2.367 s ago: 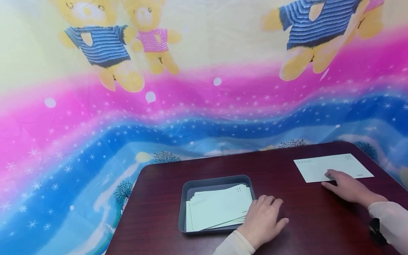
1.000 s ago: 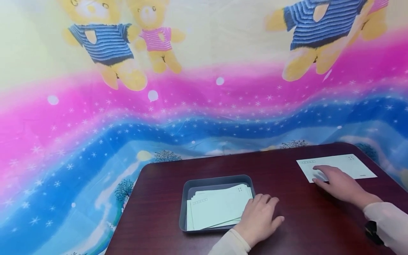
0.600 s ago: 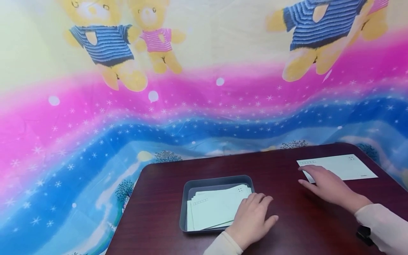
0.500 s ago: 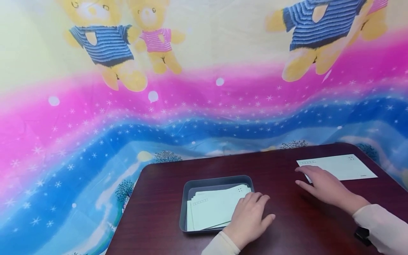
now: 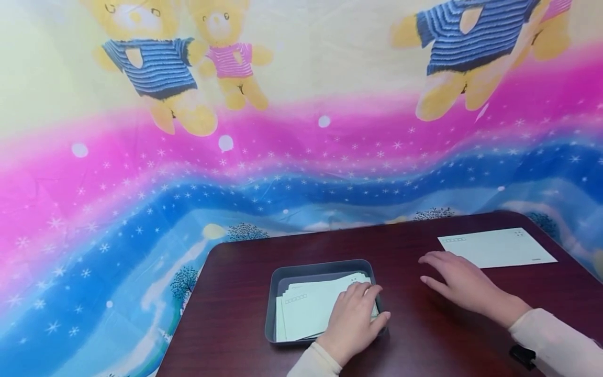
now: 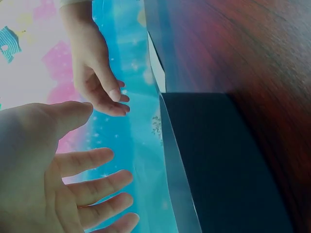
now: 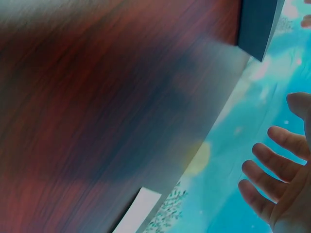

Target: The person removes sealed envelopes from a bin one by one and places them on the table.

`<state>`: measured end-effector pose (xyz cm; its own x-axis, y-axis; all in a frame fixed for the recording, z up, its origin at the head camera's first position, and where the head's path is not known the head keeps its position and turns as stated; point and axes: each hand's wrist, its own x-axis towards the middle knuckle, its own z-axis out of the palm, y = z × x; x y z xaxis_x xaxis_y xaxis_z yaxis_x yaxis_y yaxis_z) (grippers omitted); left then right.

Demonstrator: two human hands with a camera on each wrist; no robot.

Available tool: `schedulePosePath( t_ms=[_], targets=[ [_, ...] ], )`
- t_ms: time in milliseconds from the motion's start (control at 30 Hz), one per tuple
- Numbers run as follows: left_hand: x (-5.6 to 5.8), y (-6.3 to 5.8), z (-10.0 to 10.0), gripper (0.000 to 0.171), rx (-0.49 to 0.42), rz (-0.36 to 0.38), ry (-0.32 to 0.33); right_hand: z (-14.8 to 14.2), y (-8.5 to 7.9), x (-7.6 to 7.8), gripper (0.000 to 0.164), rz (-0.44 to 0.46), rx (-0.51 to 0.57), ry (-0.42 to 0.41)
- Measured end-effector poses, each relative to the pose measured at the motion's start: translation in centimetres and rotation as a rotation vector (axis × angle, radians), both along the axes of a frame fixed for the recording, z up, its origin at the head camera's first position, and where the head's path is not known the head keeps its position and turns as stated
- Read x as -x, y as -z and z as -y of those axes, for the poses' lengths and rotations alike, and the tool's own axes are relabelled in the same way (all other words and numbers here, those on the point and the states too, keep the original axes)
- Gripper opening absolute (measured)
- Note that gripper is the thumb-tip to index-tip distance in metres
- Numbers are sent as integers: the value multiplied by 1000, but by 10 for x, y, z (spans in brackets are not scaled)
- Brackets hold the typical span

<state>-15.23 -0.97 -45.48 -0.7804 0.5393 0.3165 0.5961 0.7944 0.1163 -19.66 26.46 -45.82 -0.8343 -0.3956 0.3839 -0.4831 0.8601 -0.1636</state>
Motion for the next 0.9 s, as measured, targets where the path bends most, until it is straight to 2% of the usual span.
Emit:
schedulePosePath(
  t_ms=[300,600,900],
  targets=[
    [3,6,17,46,-34,-21,-35,20,1,-7,41,36,-16,-18],
    [6,12,33,47,-62,-22,-86,40,2,-11,41,34,-11,-43],
    [7,11,47,47,-88,28,-118,56,4,-12,41,40,-5,-47]
  ],
)
